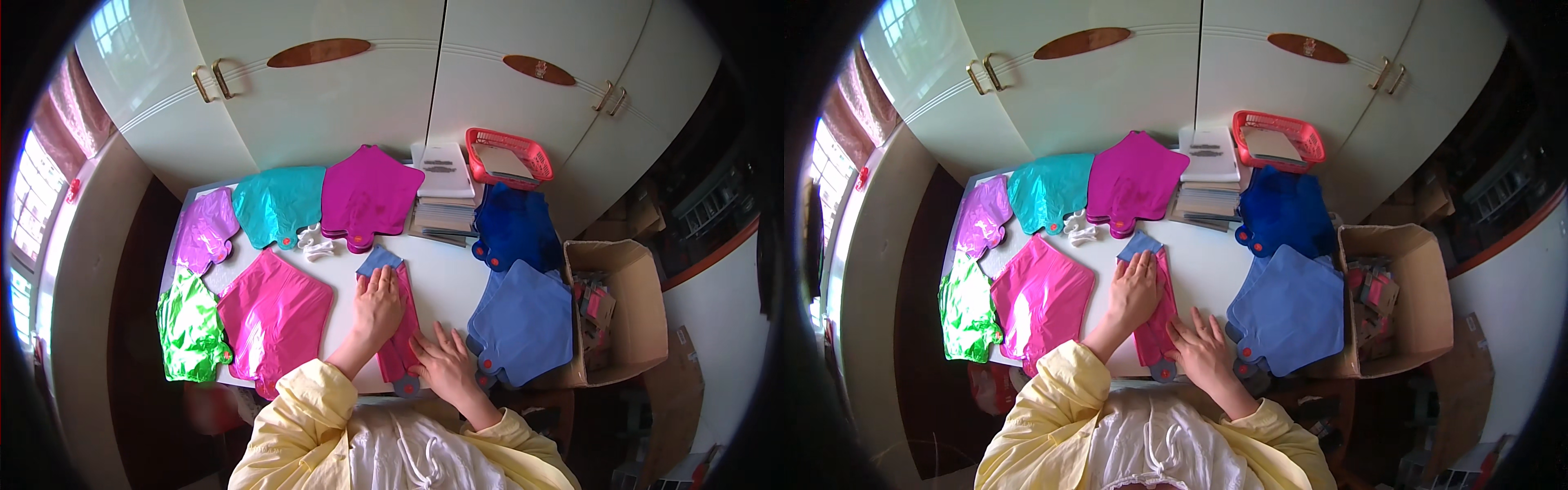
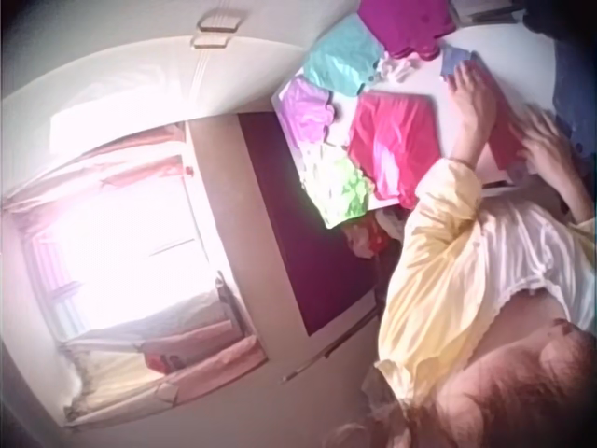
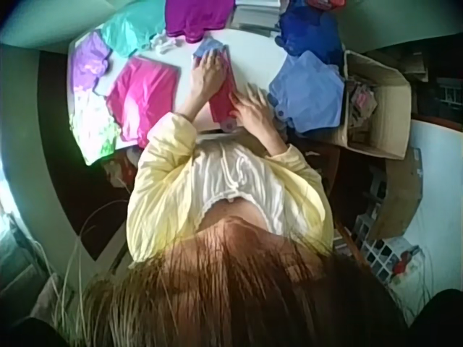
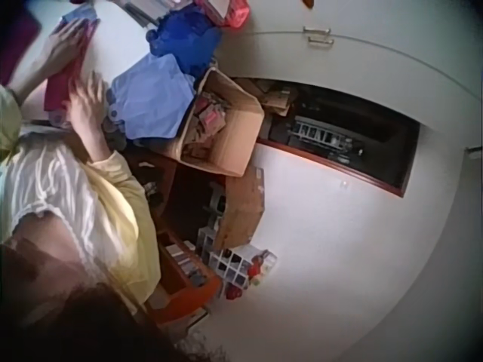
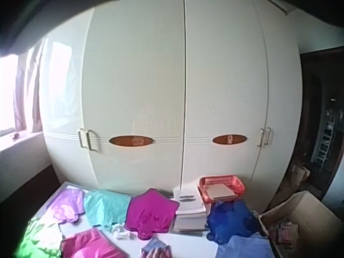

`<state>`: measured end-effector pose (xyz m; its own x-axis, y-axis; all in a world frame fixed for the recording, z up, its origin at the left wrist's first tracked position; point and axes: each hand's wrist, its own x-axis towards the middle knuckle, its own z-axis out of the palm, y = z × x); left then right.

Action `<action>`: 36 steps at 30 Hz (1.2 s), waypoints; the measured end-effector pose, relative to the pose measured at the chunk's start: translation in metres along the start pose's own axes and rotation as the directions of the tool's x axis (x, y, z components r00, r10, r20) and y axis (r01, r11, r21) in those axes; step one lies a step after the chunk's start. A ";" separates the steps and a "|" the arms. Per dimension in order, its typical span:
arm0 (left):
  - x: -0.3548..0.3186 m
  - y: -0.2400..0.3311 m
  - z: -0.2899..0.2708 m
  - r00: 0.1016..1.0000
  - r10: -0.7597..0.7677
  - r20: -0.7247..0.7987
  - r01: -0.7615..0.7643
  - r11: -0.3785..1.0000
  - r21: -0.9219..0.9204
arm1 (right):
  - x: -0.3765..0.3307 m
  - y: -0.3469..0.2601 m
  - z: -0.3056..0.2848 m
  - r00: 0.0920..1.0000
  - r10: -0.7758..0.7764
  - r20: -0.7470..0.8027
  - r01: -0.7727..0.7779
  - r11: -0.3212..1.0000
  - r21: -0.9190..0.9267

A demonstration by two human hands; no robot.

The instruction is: Folding foil balloons and placing them into plastic packaging.

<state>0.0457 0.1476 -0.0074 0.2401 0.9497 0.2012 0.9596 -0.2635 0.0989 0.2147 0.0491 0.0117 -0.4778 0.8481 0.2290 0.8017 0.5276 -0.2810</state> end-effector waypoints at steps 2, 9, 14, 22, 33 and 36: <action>0.000 -0.003 -0.002 0.997 0.025 -0.076 -0.024 1.000 0.015 | 0.003 -0.003 -0.002 0.999 -0.023 -0.039 0.023 1.000 -0.004; -0.002 0.000 -0.015 0.995 -0.060 -0.074 0.053 0.995 -0.084 | 0.020 -0.020 0.014 0.996 0.010 -0.087 -0.013 0.999 -0.031; -0.001 -0.006 -0.017 0.982 -0.186 0.007 0.186 0.975 -0.121 | 0.022 -0.025 0.019 0.990 0.032 -0.134 -0.043 0.996 -0.079; -0.001 -0.038 -0.016 0.983 -0.147 0.107 0.177 0.913 -0.369 | 0.023 -0.023 0.023 0.984 -0.029 -0.177 0.009 0.994 -0.112; 0.002 -0.043 -0.015 0.989 -0.121 0.082 0.146 0.862 -0.485 | 0.022 -0.017 0.032 0.992 -0.099 -0.083 0.092 0.993 -0.078; 0.001 -0.041 -0.017 0.987 -0.137 0.084 0.160 0.873 -0.460 | 0.022 -0.016 0.033 0.994 -0.087 -0.072 0.085 0.996 -0.041</action>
<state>0.0042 0.1561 0.0049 0.1178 0.9877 0.1032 0.8090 -0.1557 0.5668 0.1794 0.0606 -0.0093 -0.5190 0.7930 0.3191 0.7725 0.5950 -0.2220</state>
